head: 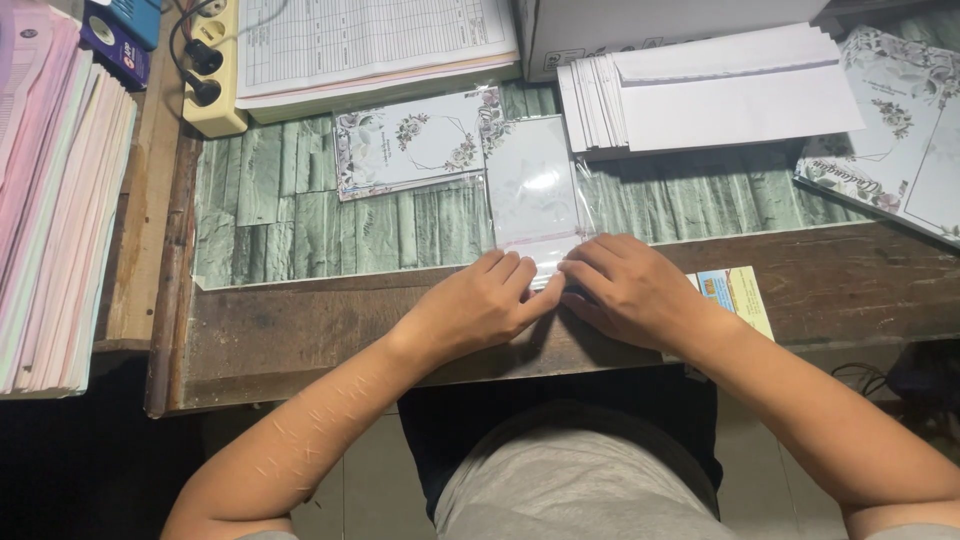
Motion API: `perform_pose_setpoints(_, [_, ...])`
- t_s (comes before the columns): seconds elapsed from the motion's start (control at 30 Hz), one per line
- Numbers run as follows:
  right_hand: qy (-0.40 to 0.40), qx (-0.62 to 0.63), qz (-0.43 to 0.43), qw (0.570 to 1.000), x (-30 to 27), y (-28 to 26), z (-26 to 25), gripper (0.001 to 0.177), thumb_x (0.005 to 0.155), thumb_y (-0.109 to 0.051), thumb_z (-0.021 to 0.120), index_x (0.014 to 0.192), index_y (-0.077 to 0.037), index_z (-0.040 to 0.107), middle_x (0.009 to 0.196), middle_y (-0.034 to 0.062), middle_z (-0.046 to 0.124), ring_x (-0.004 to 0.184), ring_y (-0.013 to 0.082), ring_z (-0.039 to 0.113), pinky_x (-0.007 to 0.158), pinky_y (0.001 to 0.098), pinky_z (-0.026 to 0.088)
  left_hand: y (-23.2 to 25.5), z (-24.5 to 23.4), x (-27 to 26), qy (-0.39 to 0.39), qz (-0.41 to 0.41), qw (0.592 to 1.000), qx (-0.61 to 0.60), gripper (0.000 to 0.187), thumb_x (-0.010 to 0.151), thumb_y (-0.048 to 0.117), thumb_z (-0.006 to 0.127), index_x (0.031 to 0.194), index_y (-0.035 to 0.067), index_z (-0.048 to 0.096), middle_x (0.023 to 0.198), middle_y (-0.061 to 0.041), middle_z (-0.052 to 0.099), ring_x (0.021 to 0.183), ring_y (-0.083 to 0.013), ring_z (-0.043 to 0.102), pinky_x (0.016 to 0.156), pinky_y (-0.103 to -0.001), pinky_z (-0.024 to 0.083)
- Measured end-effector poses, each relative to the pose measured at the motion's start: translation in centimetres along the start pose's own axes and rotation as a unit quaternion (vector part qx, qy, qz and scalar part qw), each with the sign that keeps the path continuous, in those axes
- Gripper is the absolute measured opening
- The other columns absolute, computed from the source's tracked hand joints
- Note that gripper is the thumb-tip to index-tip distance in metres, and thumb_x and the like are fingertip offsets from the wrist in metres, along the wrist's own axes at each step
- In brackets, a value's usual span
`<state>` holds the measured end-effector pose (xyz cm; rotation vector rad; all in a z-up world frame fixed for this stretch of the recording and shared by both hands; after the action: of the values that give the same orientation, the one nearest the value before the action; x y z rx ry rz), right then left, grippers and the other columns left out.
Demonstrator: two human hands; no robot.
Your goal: The person picks up paper invitation cards, folds some, and places them into plastic sleeves by hand at a desk.
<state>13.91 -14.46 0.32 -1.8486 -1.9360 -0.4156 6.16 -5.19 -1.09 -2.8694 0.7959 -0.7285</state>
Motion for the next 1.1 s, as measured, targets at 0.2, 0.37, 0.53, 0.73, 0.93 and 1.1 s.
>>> perform_pose_setpoints(0.2, [-0.035, -0.024, 0.051, 0.998, -0.1, 1.1, 1.0, 0.019, 0.069, -0.018, 0.068, 0.073, -0.008, 0.052, 0.074, 0.005, 0.053, 0.067, 0.0231, 0.057, 0.056, 0.0325, 0.046, 0.0, 0.2, 0.1, 0.017, 0.047, 0.999, 0.016, 0.031, 0.088, 0.007, 0.041, 0.119, 0.009, 0.042, 0.075, -0.017, 0.056, 0.072, -0.0306, 0.065, 0.072, -0.042, 0.054])
perform_pose_setpoints(0.37, [-0.08, -0.066, 0.057, 0.993, 0.3, 1.2, 0.7, 0.021, 0.07, -0.023, 0.07, 0.077, -0.011, 0.055, 0.07, 0.0012, 0.053, 0.065, 0.0176, 0.058, 0.053, 0.0261, 0.047, -0.6, -0.6, 1.6, -0.073, 0.055, 0.996, -0.009, 0.039, 0.083, 0.006, 0.042, 0.122, 0.008, 0.041, 0.07, -0.013, 0.058, 0.065, -0.026, 0.065, 0.069, -0.037, 0.054])
perform_pose_setpoints(0.53, [-0.072, -0.033, 0.002, 0.997, 0.4, 1.8, 0.2, 0.015, 0.077, -0.02, 0.062, 0.076, -0.011, 0.051, 0.064, 0.0005, 0.054, 0.061, 0.0188, 0.059, 0.049, 0.0276, 0.048, -1.5, -2.0, 3.4, -0.199, 0.008, 0.976, -0.09, 0.065, 0.067, 0.004, 0.063, 0.125, 0.006, 0.033, 0.077, -0.015, 0.06, 0.07, -0.031, 0.064, 0.065, -0.04, 0.053])
perform_pose_setpoints(0.73, [-0.088, -0.059, -0.056, 0.993, 1.4, 0.9, -0.5, 0.014, 0.085, -0.022, 0.055, 0.074, -0.013, 0.058, 0.069, 0.0007, 0.059, 0.063, 0.0144, 0.059, 0.048, 0.0217, 0.047, -2.8, -0.3, 1.1, -0.149, -0.02, 0.985, -0.08, 0.049, 0.065, 0.023, 0.071, 0.105, 0.007, 0.049, 0.082, -0.011, 0.058, 0.09, -0.0299, 0.059, 0.072, -0.037, 0.051])
perform_pose_setpoints(0.93, [-0.117, -0.085, -0.071, 0.987, 0.9, 0.9, 0.8, 0.014, 0.085, -0.02, 0.052, 0.075, -0.014, 0.06, 0.07, 0.0016, 0.058, 0.064, 0.0139, 0.058, 0.047, 0.0211, 0.047, -3.1, -2.3, -0.2, -0.045, -0.023, 0.997, -0.058, 0.028, 0.075, 0.031, 0.066, 0.086, 0.007, 0.059, 0.103, -0.014, 0.057, 0.113, -0.0324, 0.05, 0.091, -0.041, 0.045])
perform_pose_setpoints(1.1, [-0.13, -0.067, -0.06, 0.987, 1.6, 1.4, -0.1, 0.008, 0.083, -0.016, 0.052, 0.08, -0.013, 0.059, 0.073, 0.0021, 0.058, 0.067, 0.0143, 0.058, 0.048, 0.0203, 0.048, -3.4, -1.7, -0.6, 0.006, -0.019, 0.999, -0.042, 0.033, 0.076, 0.032, 0.062, 0.098, 0.008, 0.055, 0.104, -0.013, 0.051, 0.112, -0.0319, 0.049, 0.096, -0.046, 0.04])
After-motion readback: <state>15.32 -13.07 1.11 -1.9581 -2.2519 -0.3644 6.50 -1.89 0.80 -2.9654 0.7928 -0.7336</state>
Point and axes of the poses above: each hand's wrist, its own x-axis towards the middle knuckle, its own z-axis out of the palm, y = z × x, the point moved 6 cm from there along x, towards the middle knuckle
